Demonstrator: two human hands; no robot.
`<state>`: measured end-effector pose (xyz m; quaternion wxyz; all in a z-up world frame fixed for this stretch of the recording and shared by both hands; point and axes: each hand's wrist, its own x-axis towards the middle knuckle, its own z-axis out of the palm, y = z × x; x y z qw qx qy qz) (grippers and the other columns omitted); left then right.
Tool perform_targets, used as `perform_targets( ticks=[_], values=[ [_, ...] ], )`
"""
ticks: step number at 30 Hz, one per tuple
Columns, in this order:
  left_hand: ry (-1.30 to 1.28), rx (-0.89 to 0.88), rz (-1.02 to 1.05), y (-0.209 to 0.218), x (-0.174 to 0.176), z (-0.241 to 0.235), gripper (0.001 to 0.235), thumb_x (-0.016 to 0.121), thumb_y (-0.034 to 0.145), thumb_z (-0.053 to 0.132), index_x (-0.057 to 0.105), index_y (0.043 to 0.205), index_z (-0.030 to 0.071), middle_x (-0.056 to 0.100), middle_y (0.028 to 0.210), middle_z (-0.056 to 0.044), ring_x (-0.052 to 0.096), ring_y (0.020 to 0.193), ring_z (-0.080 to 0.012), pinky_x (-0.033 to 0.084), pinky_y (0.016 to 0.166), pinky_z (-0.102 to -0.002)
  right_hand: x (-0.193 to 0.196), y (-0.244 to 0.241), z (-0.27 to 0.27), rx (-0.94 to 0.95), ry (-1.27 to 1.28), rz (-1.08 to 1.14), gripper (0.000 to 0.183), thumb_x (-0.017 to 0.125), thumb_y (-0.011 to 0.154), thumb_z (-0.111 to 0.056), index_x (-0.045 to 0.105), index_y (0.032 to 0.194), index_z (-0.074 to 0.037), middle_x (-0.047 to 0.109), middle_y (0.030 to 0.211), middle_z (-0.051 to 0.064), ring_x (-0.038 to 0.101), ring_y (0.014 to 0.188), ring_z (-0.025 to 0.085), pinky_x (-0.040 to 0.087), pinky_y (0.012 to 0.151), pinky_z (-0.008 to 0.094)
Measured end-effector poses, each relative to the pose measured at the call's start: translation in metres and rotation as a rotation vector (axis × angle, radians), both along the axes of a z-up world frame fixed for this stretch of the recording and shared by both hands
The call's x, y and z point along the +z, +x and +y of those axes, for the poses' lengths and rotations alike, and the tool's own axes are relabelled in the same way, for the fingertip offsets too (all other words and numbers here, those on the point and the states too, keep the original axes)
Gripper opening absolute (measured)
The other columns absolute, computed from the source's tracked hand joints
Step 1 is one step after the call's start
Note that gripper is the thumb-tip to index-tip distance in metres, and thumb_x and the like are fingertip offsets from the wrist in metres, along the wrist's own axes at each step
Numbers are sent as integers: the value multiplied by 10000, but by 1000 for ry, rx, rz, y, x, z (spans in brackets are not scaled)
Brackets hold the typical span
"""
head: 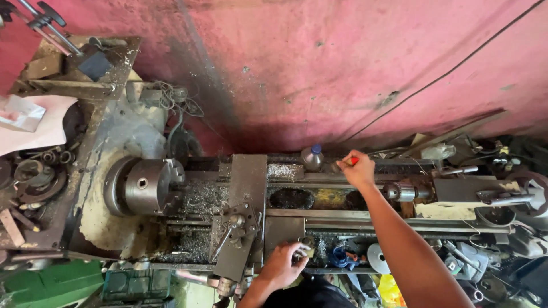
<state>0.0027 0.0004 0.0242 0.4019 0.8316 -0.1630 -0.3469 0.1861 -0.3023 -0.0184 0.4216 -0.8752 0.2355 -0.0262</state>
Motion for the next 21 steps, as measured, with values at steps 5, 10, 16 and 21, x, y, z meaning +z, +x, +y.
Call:
perform_targets(
  ticks=[5, 10, 16, 21],
  values=[
    [-15, 13, -48, -2, -8, 3, 288, 626, 1003, 294, 656, 1258, 164, 731, 1193, -62, 682, 701, -179, 605, 685, -355, 21, 4, -1, 82, -251, 290, 94, 543, 660, -155, 629, 659, -195, 679, 742, 175, 645, 791, 427, 537, 771, 445],
    [-37, -2, -35, -4, -9, 4, 270, 626, 1002, 258, 638, 1257, 168, 716, 1249, -61, 722, 893, -214, 606, 861, -389, 56, 9, 4, 128, -200, 467, 137, 472, 643, -63, 538, 554, -145, 638, 540, 123, 639, 681, 310, 574, 662, 394],
    [-65, 14, -33, -6, -11, 4, 273, 629, 1005, 214, 638, 1271, 151, 747, 1180, -48, 539, 509, -96, 545, 521, -274, 16, 11, -9, 85, -99, -64, 286, 739, 901, -73, 535, 709, -129, 555, 565, 28, 656, 685, 184, 527, 679, 329],
    [38, -38, -23, -8, -7, 4, 304, 568, 1030, 348, 612, 1306, 228, 715, 1201, -18, 594, 705, -151, 536, 799, -363, 36, 4, -6, 287, -126, 419, 176, 553, 729, -23, 550, 620, -161, 695, 760, 37, 657, 836, 235, 533, 766, 366]
  ],
)
